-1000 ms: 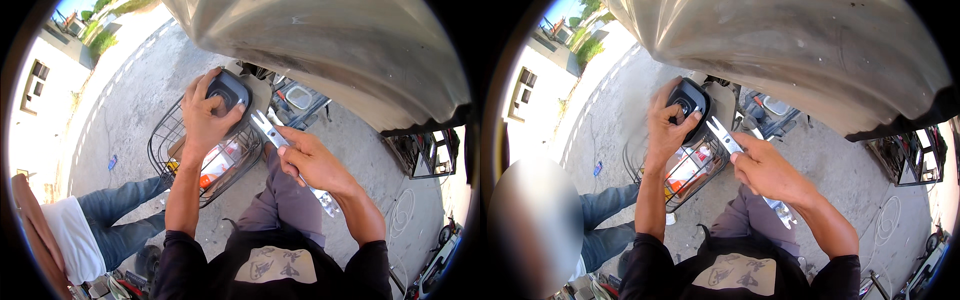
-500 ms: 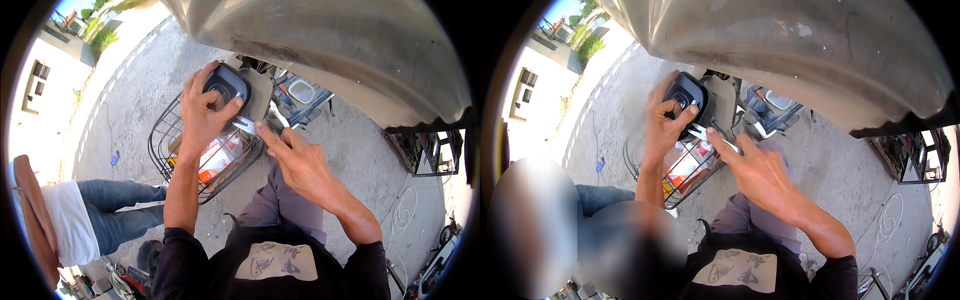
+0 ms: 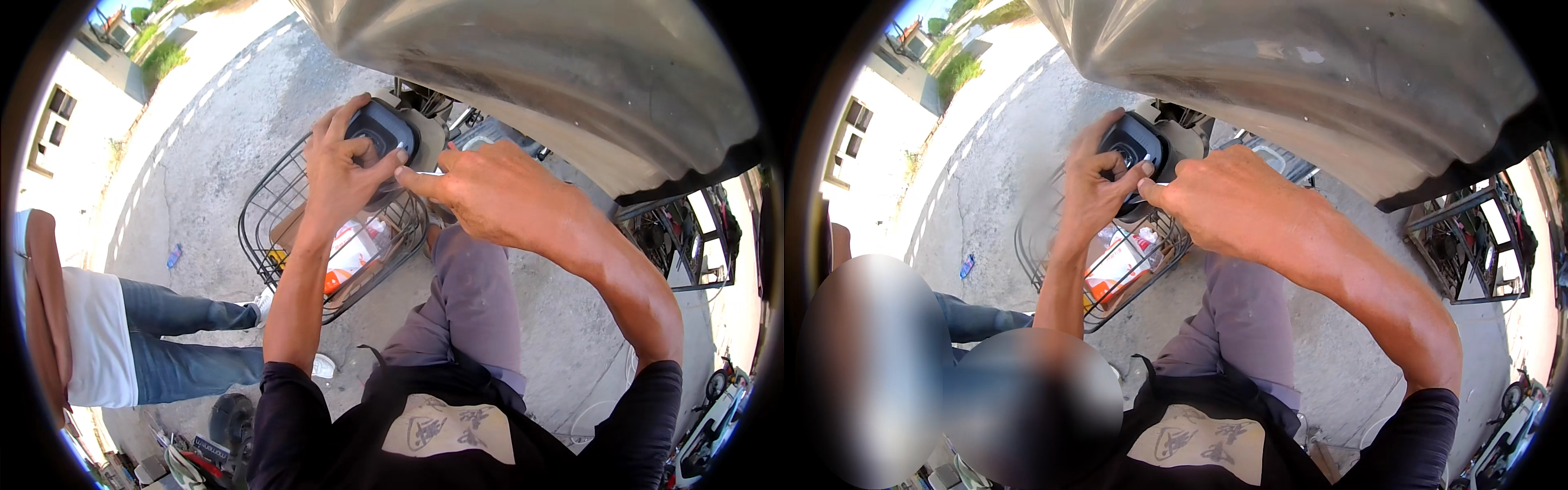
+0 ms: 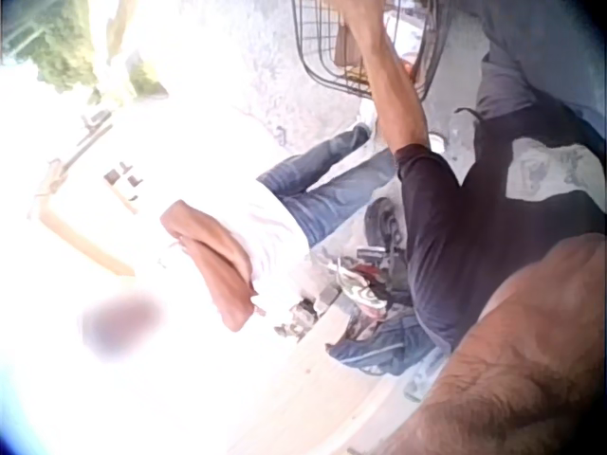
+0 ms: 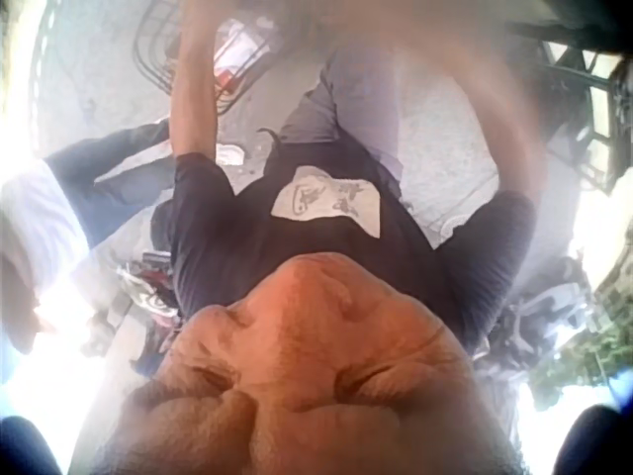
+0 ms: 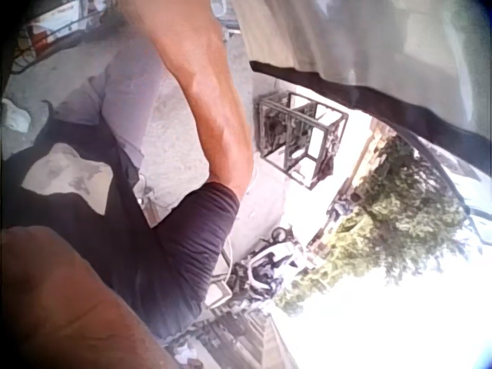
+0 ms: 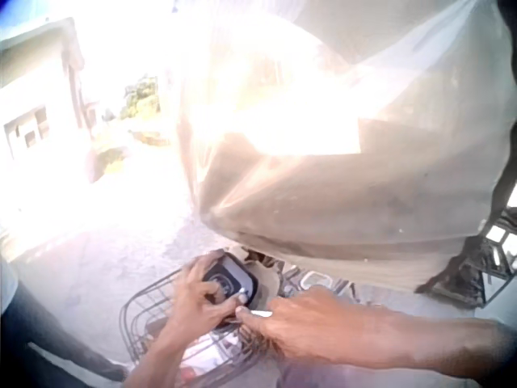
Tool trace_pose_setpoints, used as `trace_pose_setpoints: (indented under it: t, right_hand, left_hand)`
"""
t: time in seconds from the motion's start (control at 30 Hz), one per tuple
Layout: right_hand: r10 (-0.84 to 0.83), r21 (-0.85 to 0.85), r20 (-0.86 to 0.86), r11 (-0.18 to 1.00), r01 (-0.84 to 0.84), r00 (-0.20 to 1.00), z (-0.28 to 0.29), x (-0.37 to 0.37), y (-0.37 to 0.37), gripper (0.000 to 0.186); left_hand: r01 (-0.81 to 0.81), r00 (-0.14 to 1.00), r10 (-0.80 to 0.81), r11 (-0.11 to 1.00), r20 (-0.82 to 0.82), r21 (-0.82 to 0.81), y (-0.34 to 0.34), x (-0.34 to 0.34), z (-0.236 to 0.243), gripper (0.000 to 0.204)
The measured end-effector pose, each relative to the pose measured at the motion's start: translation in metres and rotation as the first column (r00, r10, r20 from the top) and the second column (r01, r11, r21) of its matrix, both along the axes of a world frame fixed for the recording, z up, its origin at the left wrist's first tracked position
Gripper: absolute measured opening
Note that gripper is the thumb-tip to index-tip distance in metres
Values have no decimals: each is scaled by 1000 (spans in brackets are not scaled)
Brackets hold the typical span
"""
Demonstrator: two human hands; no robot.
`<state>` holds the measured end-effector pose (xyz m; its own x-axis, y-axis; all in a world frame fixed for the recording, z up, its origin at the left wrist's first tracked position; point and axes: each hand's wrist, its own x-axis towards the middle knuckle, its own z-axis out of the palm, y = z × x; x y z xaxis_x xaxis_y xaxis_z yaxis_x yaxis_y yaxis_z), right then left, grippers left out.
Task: The person removes and detaches a headlamp assembly from a motorcycle using a wrench and a flathead screwdriver.
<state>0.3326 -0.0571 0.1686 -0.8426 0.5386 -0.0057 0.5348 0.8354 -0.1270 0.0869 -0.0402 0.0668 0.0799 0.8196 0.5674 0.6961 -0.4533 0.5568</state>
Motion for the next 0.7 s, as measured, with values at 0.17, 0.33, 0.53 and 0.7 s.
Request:
trace_pose_setpoints:
  t: [0.17,0.33,0.53,0.7]
  right_hand:
    - [-134,-268,-254,961,64,958,-46,9,4,42]
    - [-176,-298,-340,952,72,924,-51,9,2,38]
    - [-146,-124,-141,984,128,979,-26,1,1,39]
    - [-79,67,-72,994,84,994,-42,-4,9,39]
  left_hand:
    - [6,1000,-6,1000,-2,-14,-2,-2,3,43]
    - [61,971,-38,994,236,-92,-2,-23,-4,107]
    - [76,996,-69,982,47,-175,-28,-48,-33,157]
    - [64,991,-57,996,120,-58,-25,-36,-42,146]
